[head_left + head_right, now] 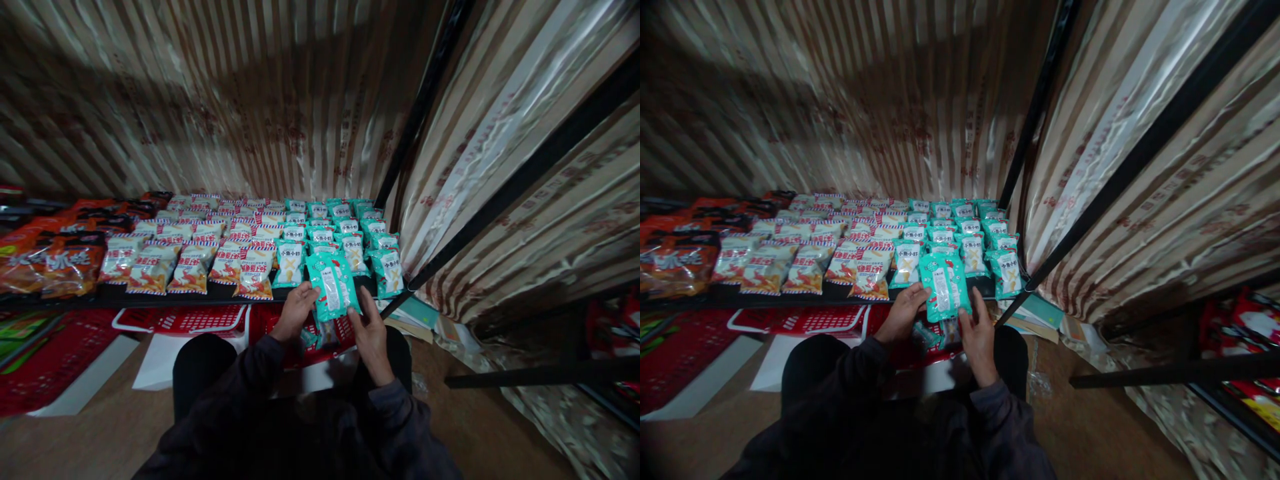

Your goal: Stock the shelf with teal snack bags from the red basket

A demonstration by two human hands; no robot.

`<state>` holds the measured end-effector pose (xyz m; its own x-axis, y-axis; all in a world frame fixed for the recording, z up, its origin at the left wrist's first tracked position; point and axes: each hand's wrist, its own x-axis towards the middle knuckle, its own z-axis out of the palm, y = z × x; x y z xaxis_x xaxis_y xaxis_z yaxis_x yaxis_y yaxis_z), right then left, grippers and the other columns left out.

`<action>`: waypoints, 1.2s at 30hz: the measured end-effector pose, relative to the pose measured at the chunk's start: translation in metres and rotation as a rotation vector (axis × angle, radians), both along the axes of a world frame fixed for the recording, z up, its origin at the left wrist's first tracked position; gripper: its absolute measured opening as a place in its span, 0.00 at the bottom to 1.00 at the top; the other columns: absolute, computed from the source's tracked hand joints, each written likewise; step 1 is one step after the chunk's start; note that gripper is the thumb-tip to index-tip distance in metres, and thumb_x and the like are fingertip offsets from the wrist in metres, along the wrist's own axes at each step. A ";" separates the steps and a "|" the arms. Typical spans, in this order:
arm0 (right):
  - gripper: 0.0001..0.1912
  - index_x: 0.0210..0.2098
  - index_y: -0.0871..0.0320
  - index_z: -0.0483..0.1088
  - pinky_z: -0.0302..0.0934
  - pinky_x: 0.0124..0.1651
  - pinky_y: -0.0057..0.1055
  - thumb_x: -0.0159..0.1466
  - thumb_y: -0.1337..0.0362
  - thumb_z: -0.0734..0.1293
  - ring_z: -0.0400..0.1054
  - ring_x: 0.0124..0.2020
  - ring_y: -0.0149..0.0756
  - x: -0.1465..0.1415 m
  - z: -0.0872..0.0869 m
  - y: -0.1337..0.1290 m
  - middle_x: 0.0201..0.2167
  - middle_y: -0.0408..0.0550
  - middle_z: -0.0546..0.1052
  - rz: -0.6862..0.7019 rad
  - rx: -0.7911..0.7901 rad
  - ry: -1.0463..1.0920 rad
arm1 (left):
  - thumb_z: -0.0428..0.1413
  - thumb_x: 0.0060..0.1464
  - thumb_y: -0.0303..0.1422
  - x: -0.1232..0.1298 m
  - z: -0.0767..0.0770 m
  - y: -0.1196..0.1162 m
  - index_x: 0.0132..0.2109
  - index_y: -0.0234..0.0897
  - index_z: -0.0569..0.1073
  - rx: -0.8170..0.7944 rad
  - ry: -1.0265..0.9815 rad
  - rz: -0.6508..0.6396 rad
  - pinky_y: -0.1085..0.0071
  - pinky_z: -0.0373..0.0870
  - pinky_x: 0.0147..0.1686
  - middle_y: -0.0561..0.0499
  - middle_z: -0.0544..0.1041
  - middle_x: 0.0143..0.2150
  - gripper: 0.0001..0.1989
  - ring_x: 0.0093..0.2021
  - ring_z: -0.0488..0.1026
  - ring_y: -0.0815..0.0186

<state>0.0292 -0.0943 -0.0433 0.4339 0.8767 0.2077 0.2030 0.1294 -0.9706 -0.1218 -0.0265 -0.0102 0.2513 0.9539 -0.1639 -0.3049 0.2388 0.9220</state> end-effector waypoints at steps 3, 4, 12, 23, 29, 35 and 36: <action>0.27 0.62 0.54 0.60 0.49 0.66 0.50 0.65 0.59 0.63 0.54 0.66 0.44 0.001 0.002 -0.001 0.64 0.53 0.62 -0.034 0.131 -0.385 | 0.64 0.43 0.45 -0.002 -0.001 -0.001 0.33 0.35 0.71 0.048 0.000 -0.006 0.74 0.67 0.31 0.54 0.74 0.25 0.18 0.30 0.73 0.67; 0.25 0.62 0.53 0.61 0.48 0.66 0.51 0.65 0.61 0.62 0.51 0.67 0.44 0.001 0.004 -0.001 0.65 0.52 0.61 -0.034 0.175 -0.493 | 0.64 0.43 0.45 -0.002 0.000 -0.002 0.34 0.35 0.71 0.059 -0.004 -0.013 0.74 0.68 0.32 0.53 0.74 0.26 0.18 0.31 0.73 0.67; 0.26 0.63 0.48 0.60 0.52 0.64 0.51 0.67 0.71 0.56 0.53 0.65 0.41 0.000 0.008 -0.003 0.61 0.48 0.67 0.019 0.270 -0.771 | 0.63 0.45 0.45 0.002 0.012 -0.011 0.37 0.35 0.71 0.127 -0.040 -0.085 0.70 0.69 0.37 0.49 0.78 0.36 0.19 0.36 0.75 0.65; 0.24 0.62 0.50 0.62 0.52 0.65 0.47 0.66 0.60 0.60 0.58 0.64 0.44 -0.014 0.026 -0.020 0.63 0.48 0.65 0.188 0.172 -0.404 | 0.64 0.42 0.40 0.005 0.032 -0.025 0.33 0.38 0.68 0.177 0.082 0.009 0.73 0.67 0.38 0.55 0.73 0.31 0.15 0.35 0.71 0.68; 0.38 0.65 0.52 0.56 0.49 0.67 0.45 0.59 0.49 0.68 0.54 0.66 0.48 -0.019 0.031 -0.025 0.66 0.48 0.61 0.293 0.060 -0.155 | 0.61 0.47 0.40 0.009 0.034 -0.037 0.38 0.39 0.72 0.216 0.166 -0.004 0.71 0.69 0.38 0.48 0.77 0.41 0.13 0.41 0.74 0.62; 0.38 0.65 0.52 0.56 0.53 0.64 0.43 0.58 0.53 0.70 0.58 0.64 0.47 -0.021 0.031 -0.026 0.63 0.50 0.64 0.209 -0.009 -0.105 | 0.56 0.54 0.42 0.006 0.038 -0.047 0.43 0.41 0.76 0.287 0.198 -0.049 0.69 0.70 0.42 0.46 0.73 0.55 0.13 0.50 0.72 0.58; 0.36 0.64 0.53 0.57 0.53 0.64 0.43 0.59 0.53 0.69 0.58 0.64 0.47 -0.020 0.030 -0.026 0.63 0.50 0.65 0.169 -0.015 -0.087 | 0.56 0.54 0.42 0.006 0.039 -0.047 0.43 0.41 0.77 0.288 0.191 -0.058 0.69 0.70 0.43 0.46 0.72 0.56 0.13 0.51 0.71 0.57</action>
